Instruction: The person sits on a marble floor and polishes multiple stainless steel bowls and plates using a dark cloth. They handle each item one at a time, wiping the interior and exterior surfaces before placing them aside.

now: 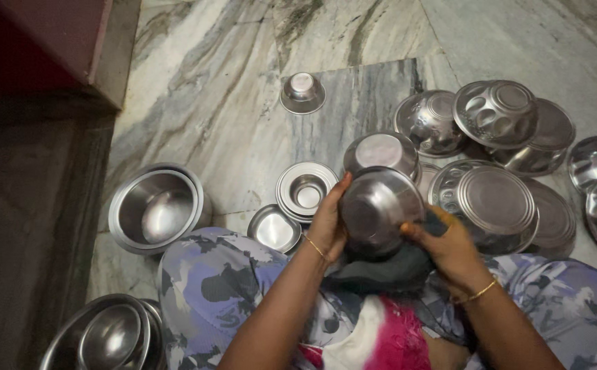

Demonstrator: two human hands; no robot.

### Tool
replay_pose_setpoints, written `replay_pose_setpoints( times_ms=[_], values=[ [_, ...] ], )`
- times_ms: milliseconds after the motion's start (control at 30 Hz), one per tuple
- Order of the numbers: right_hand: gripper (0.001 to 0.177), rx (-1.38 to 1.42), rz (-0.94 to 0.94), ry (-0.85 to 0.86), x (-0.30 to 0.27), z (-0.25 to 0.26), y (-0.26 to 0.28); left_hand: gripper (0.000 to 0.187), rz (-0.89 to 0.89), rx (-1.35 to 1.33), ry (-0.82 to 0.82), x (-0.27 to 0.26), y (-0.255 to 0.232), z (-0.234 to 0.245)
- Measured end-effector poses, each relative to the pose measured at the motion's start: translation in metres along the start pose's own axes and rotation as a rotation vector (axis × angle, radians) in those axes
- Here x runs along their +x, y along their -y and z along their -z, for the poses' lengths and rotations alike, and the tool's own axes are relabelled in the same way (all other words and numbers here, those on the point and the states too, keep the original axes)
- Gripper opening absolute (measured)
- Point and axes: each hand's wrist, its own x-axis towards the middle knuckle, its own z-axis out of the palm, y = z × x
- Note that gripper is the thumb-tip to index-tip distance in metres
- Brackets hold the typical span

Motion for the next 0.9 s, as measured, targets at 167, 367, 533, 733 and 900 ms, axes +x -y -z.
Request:
replay_pose_setpoints(
  times_ms=[167,367,533,733,900],
  values=[
    [0.033,0.032,0.211,-0.158,0.005,0.008,0.007,0.045,-0.174,0.22,-0.172,0.009,-0.003,0.008],
    [0.039,-0.544,0.822,0.013,-0.017,-0.037,0.001,0.053,-0.317,0.598,-0.132,0.031,0.044,0.03],
    [0.051,-1.079,1.116,-0.003,-0.003,-0.061,0.002,0.056,-0.096,0.183,-0.026,0.029,0.057,0.035],
    [0.047,-0.723,0.768,-0.209,0.001,-0.05,0.014,0.07,-0.117,0.449,-0.035,0.027,0.069,0.026],
    [0.052,-0.928,1.115,0.003,-0.016,-0.071,-0.01,0.066,0.06,-0.078,0.078,-0.008,0.048,0.006]
  ],
)
